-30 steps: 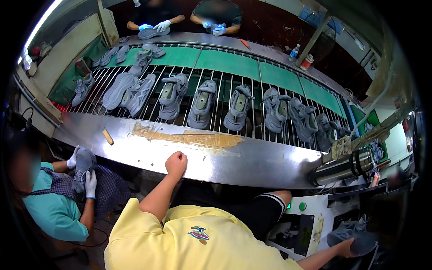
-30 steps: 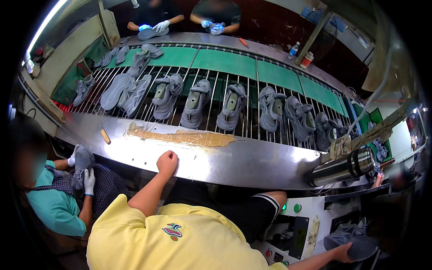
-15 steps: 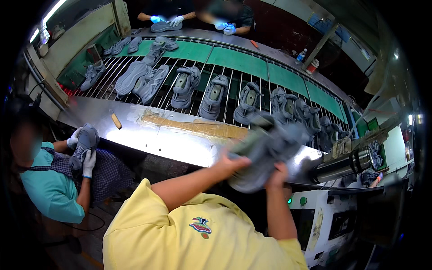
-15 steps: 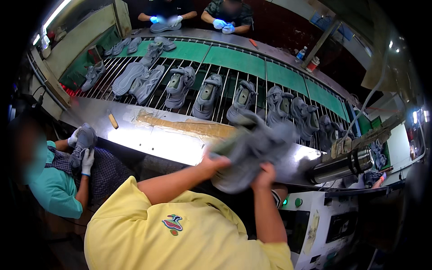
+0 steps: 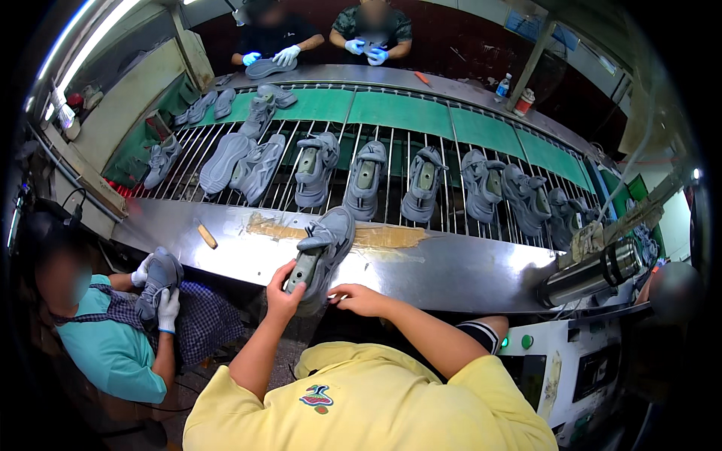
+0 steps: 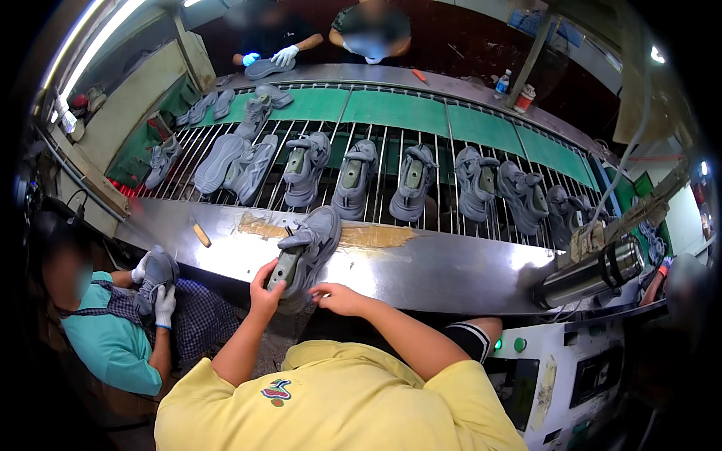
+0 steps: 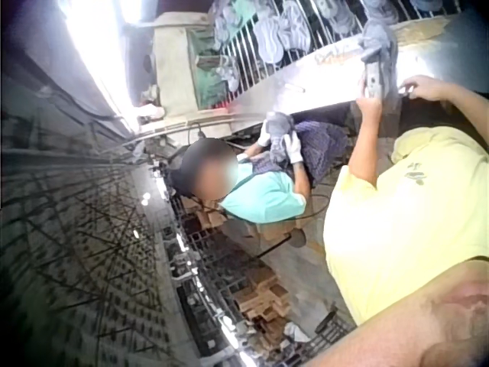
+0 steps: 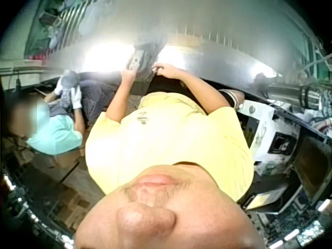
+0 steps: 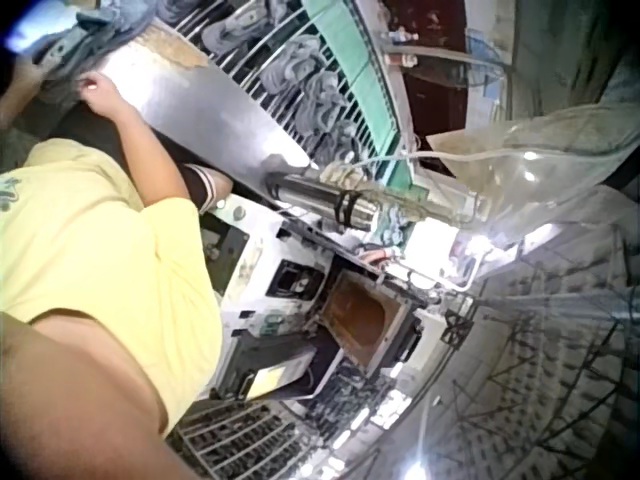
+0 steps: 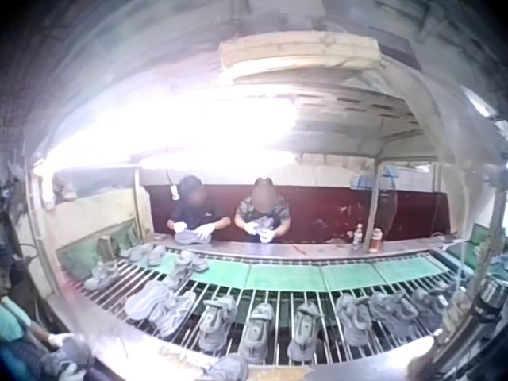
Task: The person picks up a shoe from a conveyor belt, places it into a machine, and then puts the shoe back onto the conveyor belt.
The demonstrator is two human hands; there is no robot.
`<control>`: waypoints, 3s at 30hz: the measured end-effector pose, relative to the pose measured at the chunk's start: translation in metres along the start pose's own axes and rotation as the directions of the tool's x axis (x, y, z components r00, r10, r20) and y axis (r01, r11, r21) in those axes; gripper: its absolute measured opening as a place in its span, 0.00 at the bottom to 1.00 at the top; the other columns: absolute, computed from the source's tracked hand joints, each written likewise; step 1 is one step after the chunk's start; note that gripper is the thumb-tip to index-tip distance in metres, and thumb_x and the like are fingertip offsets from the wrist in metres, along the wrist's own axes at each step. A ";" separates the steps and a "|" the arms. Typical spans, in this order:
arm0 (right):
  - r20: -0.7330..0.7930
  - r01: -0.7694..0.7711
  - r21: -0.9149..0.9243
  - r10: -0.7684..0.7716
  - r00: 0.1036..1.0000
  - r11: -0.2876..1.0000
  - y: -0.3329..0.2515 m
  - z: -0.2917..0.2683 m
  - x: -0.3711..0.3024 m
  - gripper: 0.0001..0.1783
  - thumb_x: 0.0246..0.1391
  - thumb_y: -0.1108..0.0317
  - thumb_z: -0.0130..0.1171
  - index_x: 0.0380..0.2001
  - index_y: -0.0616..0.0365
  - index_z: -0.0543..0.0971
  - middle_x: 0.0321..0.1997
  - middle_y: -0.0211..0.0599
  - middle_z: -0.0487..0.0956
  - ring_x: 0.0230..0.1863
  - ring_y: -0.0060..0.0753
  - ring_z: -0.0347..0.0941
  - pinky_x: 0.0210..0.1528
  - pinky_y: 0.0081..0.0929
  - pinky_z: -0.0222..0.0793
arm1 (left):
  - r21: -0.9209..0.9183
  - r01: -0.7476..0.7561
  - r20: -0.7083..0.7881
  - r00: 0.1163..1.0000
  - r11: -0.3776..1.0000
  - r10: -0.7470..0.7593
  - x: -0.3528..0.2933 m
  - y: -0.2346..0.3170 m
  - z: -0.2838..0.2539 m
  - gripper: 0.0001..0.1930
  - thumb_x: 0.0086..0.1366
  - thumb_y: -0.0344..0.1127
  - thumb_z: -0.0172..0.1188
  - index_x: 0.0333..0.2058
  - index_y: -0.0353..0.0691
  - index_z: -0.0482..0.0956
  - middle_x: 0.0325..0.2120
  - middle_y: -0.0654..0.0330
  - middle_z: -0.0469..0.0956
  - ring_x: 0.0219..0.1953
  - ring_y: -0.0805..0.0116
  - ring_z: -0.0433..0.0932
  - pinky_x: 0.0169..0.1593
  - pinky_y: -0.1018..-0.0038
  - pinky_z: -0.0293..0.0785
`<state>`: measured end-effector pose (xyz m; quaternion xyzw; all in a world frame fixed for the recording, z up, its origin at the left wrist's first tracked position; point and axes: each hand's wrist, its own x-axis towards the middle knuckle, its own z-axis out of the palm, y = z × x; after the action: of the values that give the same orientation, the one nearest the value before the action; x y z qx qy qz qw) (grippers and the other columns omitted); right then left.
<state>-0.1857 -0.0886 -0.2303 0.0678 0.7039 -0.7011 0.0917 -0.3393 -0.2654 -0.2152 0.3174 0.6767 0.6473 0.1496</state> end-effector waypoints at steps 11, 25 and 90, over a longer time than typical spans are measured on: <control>-0.845 -0.359 -0.285 -0.056 0.532 0.889 0.044 -0.090 -0.077 0.08 0.43 0.70 0.55 0.29 0.57 0.78 0.20 0.34 0.75 0.25 0.30 0.73 0.29 0.27 0.69 | 0.156 0.429 -0.692 0.690 0.890 -0.212 0.298 -0.185 -0.149 0.36 0.50 0.51 0.64 0.47 0.23 0.68 0.44 0.43 0.73 0.46 0.54 0.73 0.51 0.68 0.66; -0.769 -0.484 -0.610 -0.324 0.551 0.627 0.049 -0.087 -0.057 0.04 0.36 0.68 0.57 0.19 0.53 0.72 0.16 0.33 0.70 0.22 0.41 0.69 0.25 0.37 0.66 | 0.340 0.224 -0.666 0.743 0.913 0.066 0.325 -0.138 -0.047 0.31 0.42 0.48 0.74 0.37 0.33 0.70 0.35 0.49 0.74 0.39 0.54 0.74 0.46 0.65 0.68; -0.587 0.727 -0.432 0.446 -0.676 0.533 0.031 0.059 -0.468 0.16 0.22 0.64 0.50 0.22 0.55 0.74 0.26 0.37 0.74 0.31 0.42 0.69 0.42 0.35 0.68 | 0.018 0.251 0.939 0.328 0.968 -0.103 -0.038 0.093 0.331 0.08 0.64 0.29 0.53 0.30 0.29 0.77 0.25 0.58 0.77 0.30 0.70 0.77 0.39 0.75 0.73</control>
<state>0.2790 -0.1318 -0.1551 0.4036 0.0056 -0.3620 -0.8403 -0.0853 -0.0343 -0.1713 0.5427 0.4569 0.3730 0.5980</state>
